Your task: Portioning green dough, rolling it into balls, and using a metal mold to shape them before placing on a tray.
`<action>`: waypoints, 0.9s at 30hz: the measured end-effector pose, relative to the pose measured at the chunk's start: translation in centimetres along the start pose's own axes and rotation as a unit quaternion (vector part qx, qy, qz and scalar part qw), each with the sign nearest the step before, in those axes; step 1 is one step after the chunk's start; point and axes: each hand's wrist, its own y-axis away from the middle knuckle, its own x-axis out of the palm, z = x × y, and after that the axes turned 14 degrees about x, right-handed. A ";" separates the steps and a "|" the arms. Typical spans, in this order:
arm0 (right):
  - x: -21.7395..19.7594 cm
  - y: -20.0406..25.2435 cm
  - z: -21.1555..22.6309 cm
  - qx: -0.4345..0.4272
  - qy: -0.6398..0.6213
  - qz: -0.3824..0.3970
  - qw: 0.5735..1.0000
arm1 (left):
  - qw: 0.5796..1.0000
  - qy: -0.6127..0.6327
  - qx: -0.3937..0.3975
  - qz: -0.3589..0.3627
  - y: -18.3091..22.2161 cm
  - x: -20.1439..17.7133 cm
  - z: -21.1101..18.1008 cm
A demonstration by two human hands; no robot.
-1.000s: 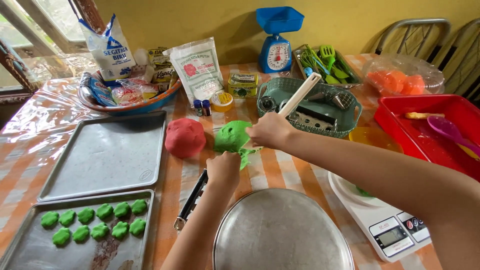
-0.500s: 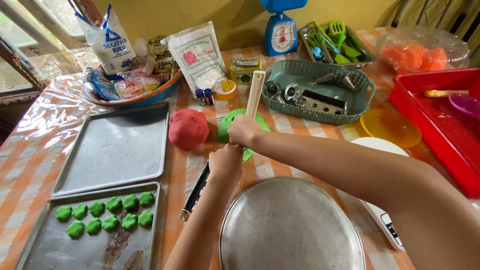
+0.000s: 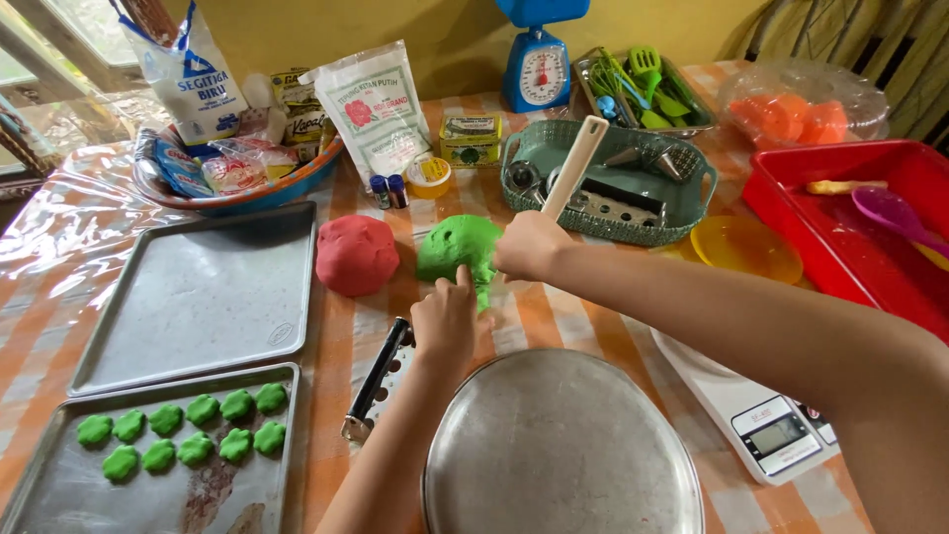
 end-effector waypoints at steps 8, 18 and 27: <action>-6.4 5.7 -3.5 -0.036 0.002 0.031 0.999 | 0.969 -0.126 0.028 -0.210 -2.7 6.1 2.0; -9.2 8.5 0.3 -0.048 -0.313 0.181 0.931 | 0.724 0.612 0.014 -0.319 0.3 -6.0 2.9; -16.0 17.0 -0.4 -0.028 -0.914 0.141 0.379 | 0.650 0.655 0.181 -0.340 3.0 -9.3 -2.1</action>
